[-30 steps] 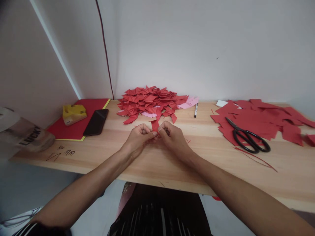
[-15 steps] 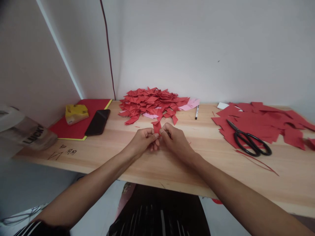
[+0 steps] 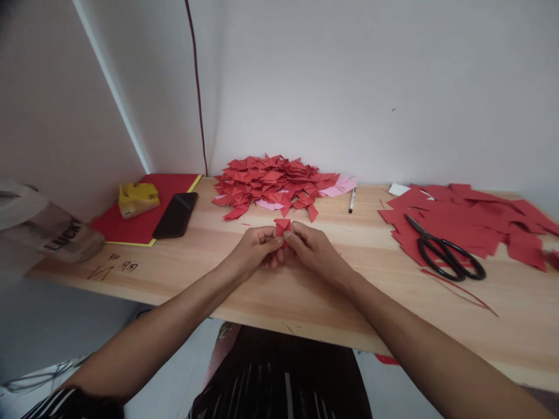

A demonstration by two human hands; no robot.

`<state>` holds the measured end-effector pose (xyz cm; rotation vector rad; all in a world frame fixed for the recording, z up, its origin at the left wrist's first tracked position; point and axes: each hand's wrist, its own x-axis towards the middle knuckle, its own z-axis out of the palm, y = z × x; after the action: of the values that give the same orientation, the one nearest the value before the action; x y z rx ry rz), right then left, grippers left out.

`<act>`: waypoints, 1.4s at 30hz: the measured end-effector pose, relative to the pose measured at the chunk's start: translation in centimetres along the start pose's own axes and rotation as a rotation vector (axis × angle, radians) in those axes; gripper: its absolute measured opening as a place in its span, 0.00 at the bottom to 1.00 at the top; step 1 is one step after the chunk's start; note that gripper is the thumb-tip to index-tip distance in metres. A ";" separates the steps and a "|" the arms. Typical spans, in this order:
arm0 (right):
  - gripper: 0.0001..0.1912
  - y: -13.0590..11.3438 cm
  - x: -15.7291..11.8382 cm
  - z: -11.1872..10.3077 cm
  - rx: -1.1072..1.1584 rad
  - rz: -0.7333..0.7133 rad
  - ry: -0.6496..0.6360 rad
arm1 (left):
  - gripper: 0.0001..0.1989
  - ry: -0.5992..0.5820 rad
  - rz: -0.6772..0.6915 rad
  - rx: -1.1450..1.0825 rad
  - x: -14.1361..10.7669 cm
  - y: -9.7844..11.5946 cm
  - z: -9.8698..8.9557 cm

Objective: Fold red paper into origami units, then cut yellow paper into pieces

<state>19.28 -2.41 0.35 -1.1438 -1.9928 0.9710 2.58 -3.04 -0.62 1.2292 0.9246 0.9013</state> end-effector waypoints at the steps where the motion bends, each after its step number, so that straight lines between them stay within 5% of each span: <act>1: 0.15 -0.1 0.0 -0.1 0.009 -0.006 -0.014 | 0.09 -0.010 0.003 0.012 0.0 0.0 -0.1; 9: 0.21 0.7 0.0 0.0 0.093 0.102 0.012 | 0.12 -0.058 -0.032 -0.038 -0.1 -0.1 0.1; 18: 0.20 0.8 0.2 -0.1 -0.003 0.068 0.049 | 0.11 -0.057 -0.043 -0.011 0.0 0.0 0.1; 28: 0.18 0.7 0.1 -0.4 0.010 0.013 -0.070 | 0.13 0.077 0.001 -0.033 0.0 0.1 0.2; 42: 0.14 0.9 0.4 -1.0 0.113 0.073 -0.140 | 0.10 -0.002 -0.039 0.124 0.1 0.3 0.1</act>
<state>20.26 -1.48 0.19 -1.1200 -1.9878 1.2149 2.66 -2.92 -0.30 1.3124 1.0121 0.8220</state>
